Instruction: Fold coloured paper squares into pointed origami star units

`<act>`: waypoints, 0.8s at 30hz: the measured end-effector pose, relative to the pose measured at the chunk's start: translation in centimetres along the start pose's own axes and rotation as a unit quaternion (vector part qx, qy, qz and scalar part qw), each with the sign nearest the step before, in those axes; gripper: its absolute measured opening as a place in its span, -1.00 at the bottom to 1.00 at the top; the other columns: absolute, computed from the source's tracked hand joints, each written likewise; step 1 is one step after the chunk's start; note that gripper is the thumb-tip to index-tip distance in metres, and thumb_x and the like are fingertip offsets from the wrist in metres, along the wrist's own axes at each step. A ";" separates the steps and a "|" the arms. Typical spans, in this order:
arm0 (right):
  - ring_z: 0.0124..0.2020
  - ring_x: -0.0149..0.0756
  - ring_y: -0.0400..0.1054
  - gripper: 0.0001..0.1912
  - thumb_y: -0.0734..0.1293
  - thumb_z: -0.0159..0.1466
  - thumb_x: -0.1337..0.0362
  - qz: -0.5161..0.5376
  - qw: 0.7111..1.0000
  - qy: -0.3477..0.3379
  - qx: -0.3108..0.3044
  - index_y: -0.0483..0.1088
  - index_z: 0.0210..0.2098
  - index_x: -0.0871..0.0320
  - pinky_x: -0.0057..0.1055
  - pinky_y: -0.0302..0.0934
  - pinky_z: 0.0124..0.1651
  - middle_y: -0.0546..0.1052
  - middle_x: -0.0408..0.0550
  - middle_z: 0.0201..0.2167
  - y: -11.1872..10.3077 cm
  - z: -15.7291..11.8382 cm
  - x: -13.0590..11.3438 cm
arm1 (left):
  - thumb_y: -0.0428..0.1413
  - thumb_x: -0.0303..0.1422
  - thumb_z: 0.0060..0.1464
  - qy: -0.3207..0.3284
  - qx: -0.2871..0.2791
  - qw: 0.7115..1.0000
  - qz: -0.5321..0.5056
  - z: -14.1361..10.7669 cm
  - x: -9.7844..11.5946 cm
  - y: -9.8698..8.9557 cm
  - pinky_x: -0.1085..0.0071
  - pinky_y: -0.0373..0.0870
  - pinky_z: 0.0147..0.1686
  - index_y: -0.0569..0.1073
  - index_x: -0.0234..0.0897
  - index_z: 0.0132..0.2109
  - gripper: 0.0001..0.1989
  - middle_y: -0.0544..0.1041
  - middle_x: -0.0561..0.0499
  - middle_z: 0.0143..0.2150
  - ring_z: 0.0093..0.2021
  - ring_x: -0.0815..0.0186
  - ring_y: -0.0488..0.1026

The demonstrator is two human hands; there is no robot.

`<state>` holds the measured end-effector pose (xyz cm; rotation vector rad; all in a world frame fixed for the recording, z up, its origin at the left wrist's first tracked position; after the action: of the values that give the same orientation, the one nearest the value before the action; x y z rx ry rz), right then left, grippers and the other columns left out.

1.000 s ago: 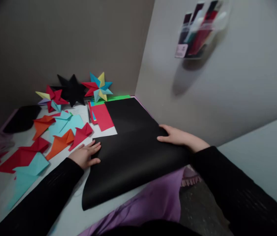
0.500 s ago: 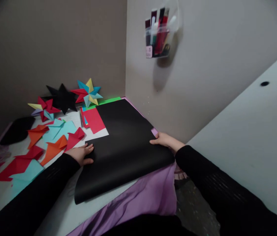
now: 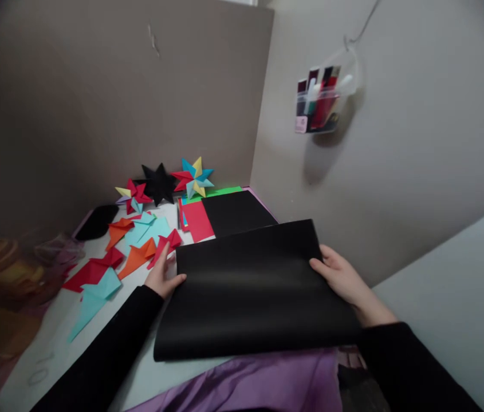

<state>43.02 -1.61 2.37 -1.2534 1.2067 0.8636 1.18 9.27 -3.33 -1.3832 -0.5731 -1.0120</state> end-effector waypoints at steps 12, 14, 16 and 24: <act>-0.18 -0.04 0.44 -0.49 0.27 0.12 0.01 0.063 0.996 -0.043 -0.039 0.18 0.02 0.03 -0.16 0.34 -0.20 0.51 0.07 -0.14 8.2 2.4 -4.8 | 0.24 -0.04 -0.30 -0.105 0.107 0.967 -0.208 -2.3 2.0 -11.6 0.42 0.36 -0.47 0.46 -0.33 -0.41 -0.57 0.52 0.01 -0.51 -0.49 0.29 0.43; -0.10 -0.06 0.40 -0.48 0.24 0.15 -0.02 0.066 0.995 -0.058 -0.057 0.19 0.05 0.04 -0.17 0.32 -0.13 0.49 0.06 -0.10 11.3 4.2 -5.5 | 0.23 -0.01 -0.32 -0.108 0.145 0.967 -0.181 -2.6 1.4 -14.7 0.40 0.38 -0.46 0.44 -0.30 -0.42 -0.57 0.51 0.03 -0.53 -0.47 0.25 0.44; -0.03 -0.07 0.35 -0.47 0.21 0.17 -0.07 0.054 0.996 -0.074 -0.022 0.23 0.04 0.05 -0.17 0.27 -0.05 0.48 0.03 -0.07 13.2 6.1 -5.9 | 0.24 0.00 -0.32 -0.121 0.164 0.964 -0.171 -2.7 0.7 -16.8 0.42 0.38 -0.46 0.41 -0.27 -0.47 -0.58 0.49 0.06 -0.57 -0.49 0.26 0.44; -0.19 -0.14 0.37 -0.60 0.20 0.22 -0.03 0.074 0.983 -0.170 0.002 0.35 -0.10 0.08 -0.25 0.26 -0.12 0.51 -0.04 -0.27 16.4 9.1 -6.6 | 0.28 -0.01 -0.39 -0.184 0.219 0.941 -0.181 -2.7 -0.6 -19.0 0.54 0.33 -0.54 0.45 -0.15 -0.41 -0.60 0.54 0.18 -0.51 -0.52 0.37 0.39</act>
<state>27.63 10.84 4.23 -0.9726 1.0326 1.1319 -15.79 8.88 5.72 -1.0866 -1.2894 -0.8397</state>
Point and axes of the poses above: each hand's wrist, its own z-axis towards the middle knuckle, its own y-axis out of the palm, x = y × z, the point moved 7 cm from there along z, towards the middle knuckle
